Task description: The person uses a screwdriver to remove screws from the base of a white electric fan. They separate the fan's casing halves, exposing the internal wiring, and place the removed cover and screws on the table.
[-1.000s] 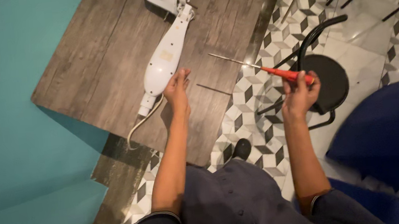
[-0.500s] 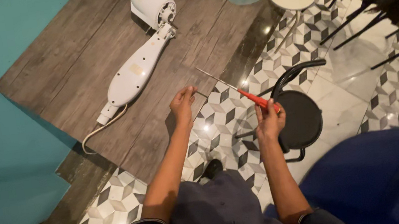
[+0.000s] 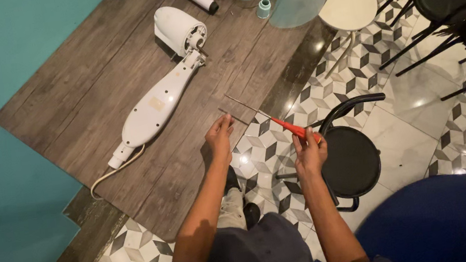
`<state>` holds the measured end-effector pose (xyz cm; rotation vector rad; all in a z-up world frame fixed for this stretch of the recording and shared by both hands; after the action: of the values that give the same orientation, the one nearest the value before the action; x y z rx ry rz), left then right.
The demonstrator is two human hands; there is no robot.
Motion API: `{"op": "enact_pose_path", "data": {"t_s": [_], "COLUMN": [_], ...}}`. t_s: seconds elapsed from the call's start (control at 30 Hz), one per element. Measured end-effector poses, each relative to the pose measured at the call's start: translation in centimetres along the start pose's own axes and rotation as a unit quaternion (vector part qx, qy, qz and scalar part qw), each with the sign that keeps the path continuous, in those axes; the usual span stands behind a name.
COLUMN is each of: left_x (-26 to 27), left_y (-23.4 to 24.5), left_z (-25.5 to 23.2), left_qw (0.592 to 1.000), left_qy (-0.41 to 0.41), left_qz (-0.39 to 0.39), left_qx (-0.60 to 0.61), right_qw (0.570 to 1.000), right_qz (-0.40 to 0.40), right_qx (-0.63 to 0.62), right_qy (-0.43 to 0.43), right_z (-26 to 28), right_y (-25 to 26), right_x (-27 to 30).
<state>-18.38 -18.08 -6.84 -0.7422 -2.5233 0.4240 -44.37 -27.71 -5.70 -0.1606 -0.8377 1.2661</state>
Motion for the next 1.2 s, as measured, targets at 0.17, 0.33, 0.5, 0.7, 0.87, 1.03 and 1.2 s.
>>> {"op": "enact_pose_path", "data": {"t_s": [0.17, 0.33, 0.5, 0.7, 0.87, 1.03, 1.2], "left_x": [-4.5, -8.8, -12.7, -15.3, -16.3, -17.3, -20.5], "left_y": [-2.2, -4.5, -5.4, -5.8, -5.6, -5.8, -7.3], "left_z": [-0.4, -0.3, -0.4, -1.1, -2.7, -3.0, -2.5], "left_qw": [1.0, 0.999, 0.997, 0.998, 0.996, 0.997, 0.997], "left_qy": [-0.002, -0.004, 0.003, 0.018, 0.025, 0.018, 0.004], "left_qz": [0.011, 0.032, 0.059, 0.048, 0.017, -0.008, -0.022], "left_qx": [-0.004, -0.024, -0.039, -0.048, -0.083, -0.07, -0.072], "right_qw": [1.0, 1.0, 0.999, 0.999, 1.0, 1.0, 0.985], "right_qz": [0.013, 0.012, -0.012, -0.036, 0.01, 0.023, 0.106], "right_qx": [0.003, 0.005, 0.01, 0.01, -0.013, -0.009, 0.128], "right_qy": [0.007, 0.022, 0.034, 0.006, 0.004, -0.004, 0.047], "right_z": [-0.4, -0.8, -2.3, -4.4, -6.5, -8.7, -9.2], "right_y": [-2.7, -5.3, -8.2, -11.1, -13.6, -15.6, -19.2], "right_x": [-3.5, -6.9, -10.1, -13.3, -16.5, -19.5, -22.0]}}
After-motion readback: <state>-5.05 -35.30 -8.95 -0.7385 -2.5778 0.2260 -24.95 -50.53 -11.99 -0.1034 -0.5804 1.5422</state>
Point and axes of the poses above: each hand's wrist, its own x-axis away from the middle knuckle, its own y-axis out of the back of the hand, z = x × y, the point moved 3 cm from there along -x, towards the middle knuckle
